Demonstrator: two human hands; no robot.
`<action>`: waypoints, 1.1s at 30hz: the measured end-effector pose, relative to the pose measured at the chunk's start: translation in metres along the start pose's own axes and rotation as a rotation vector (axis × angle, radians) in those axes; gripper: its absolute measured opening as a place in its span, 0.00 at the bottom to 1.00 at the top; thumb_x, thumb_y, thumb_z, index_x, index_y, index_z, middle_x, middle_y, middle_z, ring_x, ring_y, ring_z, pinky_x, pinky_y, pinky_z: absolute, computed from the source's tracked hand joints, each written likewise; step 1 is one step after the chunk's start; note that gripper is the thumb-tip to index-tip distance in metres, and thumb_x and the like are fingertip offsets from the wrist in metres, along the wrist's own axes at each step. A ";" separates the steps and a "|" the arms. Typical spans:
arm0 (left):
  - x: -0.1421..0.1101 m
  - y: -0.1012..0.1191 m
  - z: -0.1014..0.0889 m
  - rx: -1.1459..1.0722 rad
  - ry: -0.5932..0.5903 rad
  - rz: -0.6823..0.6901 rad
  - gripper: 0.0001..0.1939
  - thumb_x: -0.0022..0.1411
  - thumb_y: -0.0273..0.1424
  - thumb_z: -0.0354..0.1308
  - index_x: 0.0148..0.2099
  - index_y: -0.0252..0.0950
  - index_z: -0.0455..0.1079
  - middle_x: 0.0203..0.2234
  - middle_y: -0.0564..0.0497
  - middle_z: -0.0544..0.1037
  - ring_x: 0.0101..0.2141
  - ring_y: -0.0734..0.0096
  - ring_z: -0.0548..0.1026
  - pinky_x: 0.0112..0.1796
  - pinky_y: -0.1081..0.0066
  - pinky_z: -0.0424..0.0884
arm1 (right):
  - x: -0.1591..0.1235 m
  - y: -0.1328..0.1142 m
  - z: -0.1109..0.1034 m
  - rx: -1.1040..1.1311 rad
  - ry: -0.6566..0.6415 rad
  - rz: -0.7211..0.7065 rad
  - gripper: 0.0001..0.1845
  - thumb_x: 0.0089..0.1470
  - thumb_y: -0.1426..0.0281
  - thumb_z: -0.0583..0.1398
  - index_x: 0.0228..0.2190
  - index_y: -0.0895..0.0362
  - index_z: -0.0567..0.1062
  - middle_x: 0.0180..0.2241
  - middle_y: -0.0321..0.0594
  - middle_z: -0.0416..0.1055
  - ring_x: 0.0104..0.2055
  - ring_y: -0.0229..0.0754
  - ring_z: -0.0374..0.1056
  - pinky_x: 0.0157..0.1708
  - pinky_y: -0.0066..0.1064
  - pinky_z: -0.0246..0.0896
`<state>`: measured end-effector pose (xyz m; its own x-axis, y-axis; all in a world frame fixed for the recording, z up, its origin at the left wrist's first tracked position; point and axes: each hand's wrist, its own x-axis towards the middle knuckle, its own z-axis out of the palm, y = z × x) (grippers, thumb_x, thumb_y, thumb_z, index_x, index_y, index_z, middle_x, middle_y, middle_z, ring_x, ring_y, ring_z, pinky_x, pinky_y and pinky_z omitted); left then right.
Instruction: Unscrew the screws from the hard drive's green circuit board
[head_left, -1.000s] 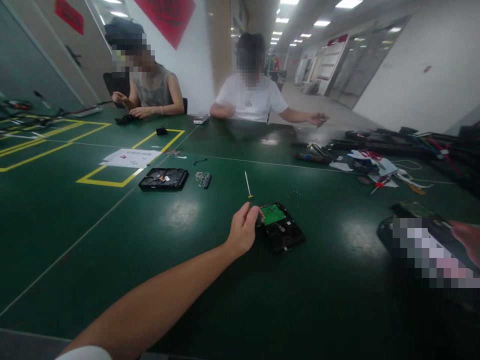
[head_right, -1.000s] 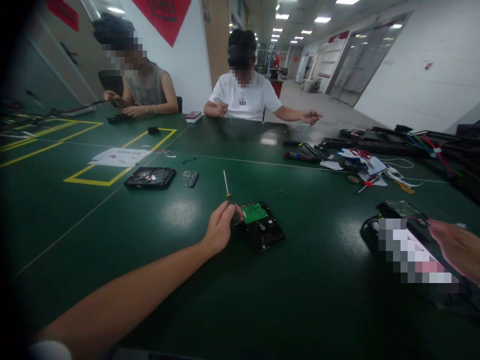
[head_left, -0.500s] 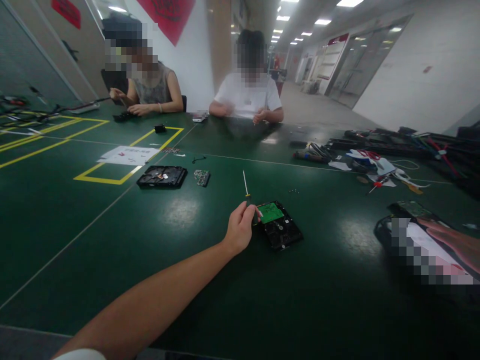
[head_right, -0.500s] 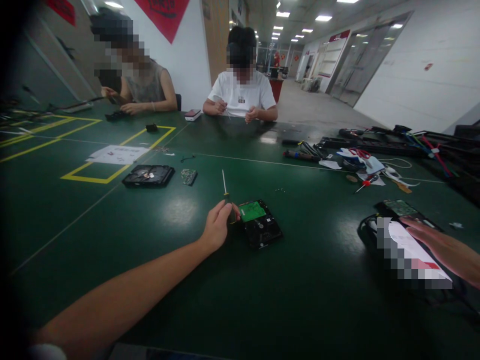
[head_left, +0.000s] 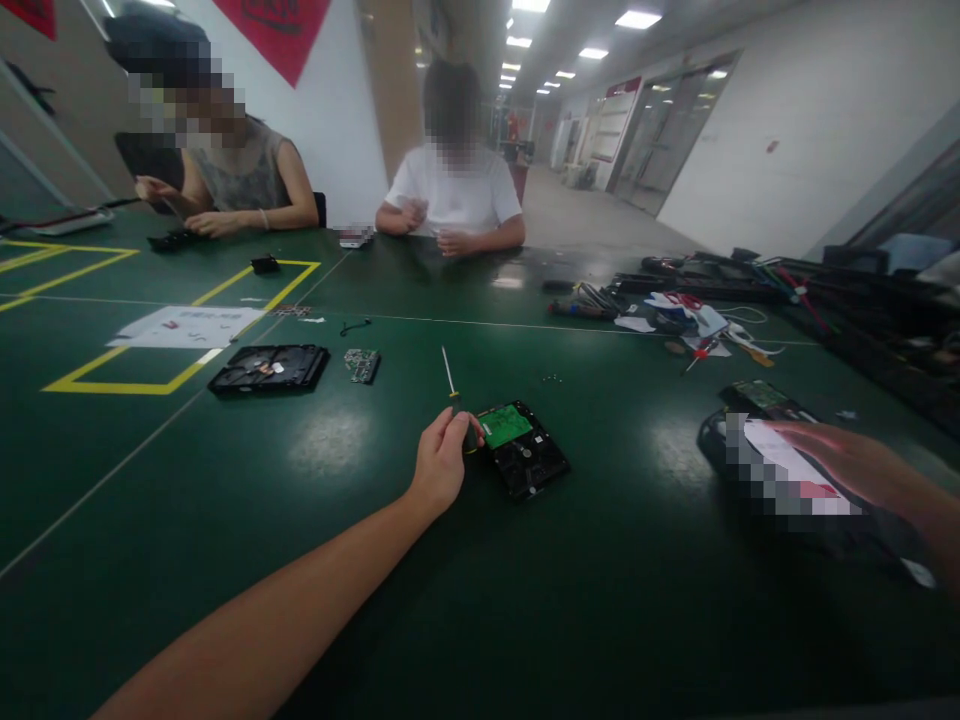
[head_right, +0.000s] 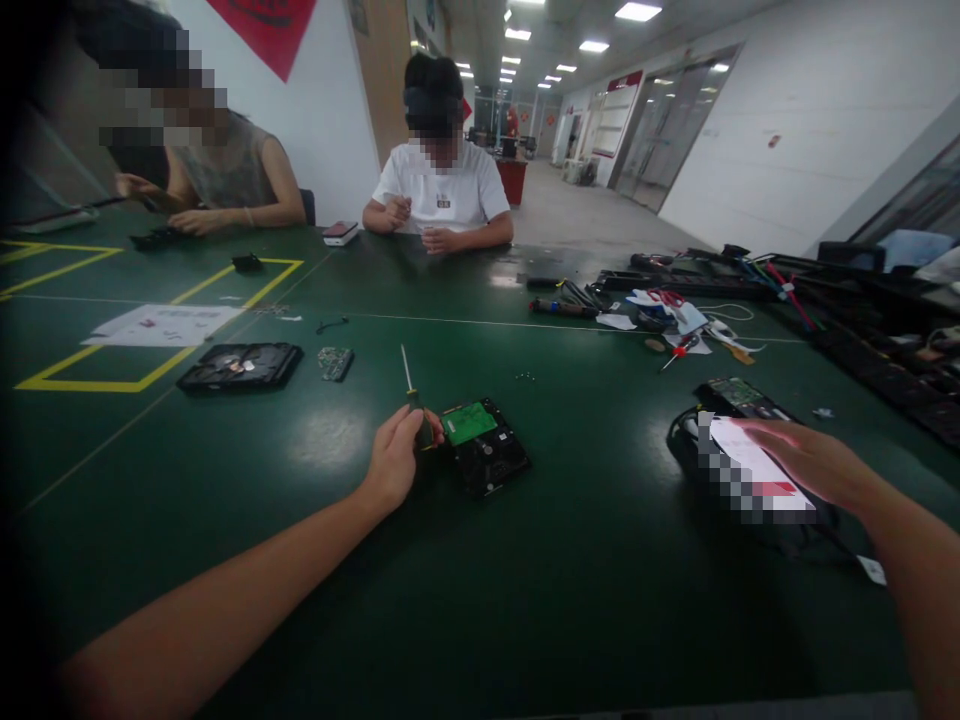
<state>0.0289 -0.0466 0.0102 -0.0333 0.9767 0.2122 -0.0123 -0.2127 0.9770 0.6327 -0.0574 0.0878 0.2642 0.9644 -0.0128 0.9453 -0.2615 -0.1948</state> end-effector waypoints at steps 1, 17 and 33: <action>0.000 0.000 0.000 0.004 0.000 -0.001 0.19 0.73 0.42 0.48 0.34 0.38 0.72 0.29 0.50 0.77 0.33 0.64 0.76 0.38 0.66 0.72 | -0.002 0.005 -0.001 0.014 -0.050 0.016 0.24 0.61 0.54 0.55 0.50 0.49 0.83 0.58 0.47 0.76 0.58 0.56 0.73 0.55 0.40 0.64; 0.001 -0.008 0.002 0.007 0.001 -0.011 0.20 0.72 0.44 0.49 0.35 0.38 0.73 0.30 0.50 0.77 0.32 0.63 0.76 0.37 0.66 0.72 | -0.034 -0.042 -0.015 0.553 -0.076 0.310 0.17 0.55 0.58 0.64 0.42 0.54 0.82 0.52 0.50 0.79 0.51 0.55 0.75 0.49 0.38 0.68; 0.001 -0.007 0.001 -0.001 -0.023 -0.003 0.20 0.72 0.43 0.48 0.35 0.38 0.73 0.29 0.50 0.77 0.32 0.63 0.75 0.37 0.66 0.71 | -0.042 -0.061 -0.014 0.625 -0.093 0.268 0.13 0.48 0.62 0.66 0.36 0.52 0.82 0.27 0.45 0.80 0.24 0.52 0.75 0.25 0.40 0.68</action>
<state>0.0304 -0.0442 0.0039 -0.0099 0.9777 0.2098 -0.0133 -0.2099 0.9776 0.5662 -0.0820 0.1137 0.4291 0.8765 -0.2183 0.5544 -0.4463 -0.7025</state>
